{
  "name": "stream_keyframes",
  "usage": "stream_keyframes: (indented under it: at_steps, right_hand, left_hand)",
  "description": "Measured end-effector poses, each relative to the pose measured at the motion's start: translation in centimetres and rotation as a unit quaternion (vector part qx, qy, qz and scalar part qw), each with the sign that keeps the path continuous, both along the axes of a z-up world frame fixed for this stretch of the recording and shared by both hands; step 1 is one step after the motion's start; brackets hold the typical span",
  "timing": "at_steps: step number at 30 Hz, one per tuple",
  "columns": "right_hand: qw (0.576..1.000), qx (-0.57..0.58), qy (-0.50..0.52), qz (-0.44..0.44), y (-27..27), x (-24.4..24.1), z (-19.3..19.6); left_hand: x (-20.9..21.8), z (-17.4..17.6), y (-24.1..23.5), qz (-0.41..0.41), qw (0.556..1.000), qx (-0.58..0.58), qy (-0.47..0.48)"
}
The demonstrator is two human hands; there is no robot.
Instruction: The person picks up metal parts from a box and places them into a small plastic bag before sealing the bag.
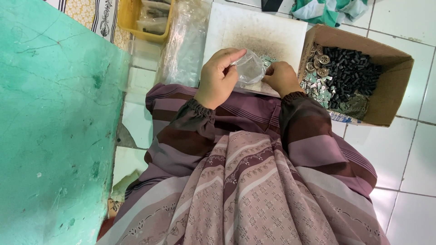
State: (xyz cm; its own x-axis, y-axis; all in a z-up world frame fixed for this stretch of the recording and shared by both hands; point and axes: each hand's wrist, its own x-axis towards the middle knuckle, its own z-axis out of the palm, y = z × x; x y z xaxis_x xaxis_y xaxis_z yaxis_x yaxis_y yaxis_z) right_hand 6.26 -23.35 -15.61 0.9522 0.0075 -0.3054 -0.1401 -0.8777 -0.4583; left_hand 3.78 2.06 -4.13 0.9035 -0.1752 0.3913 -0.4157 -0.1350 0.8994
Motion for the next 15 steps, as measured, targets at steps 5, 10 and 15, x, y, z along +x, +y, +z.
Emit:
stream_keyframes:
  at_steps: [5, 10, 15]
  right_hand:
    - [1.000, -0.007, -0.002, 0.013, 0.0, 0.2, 0.3]
    - [1.000, -0.005, -0.004, 0.007, -0.8, 0.3, -1.0]
    - [1.000, -0.016, 0.002, 0.027, -0.6, 0.7, -1.0]
  left_hand:
    - [0.1, 0.1, 0.1, 0.002, 1.000, 0.003, -0.005]
    - [0.1, 0.0, 0.0, 0.004, 1.000, 0.000, 0.001]
    - [0.2, -0.2, -0.1, 0.006, 1.000, -0.003, -0.006]
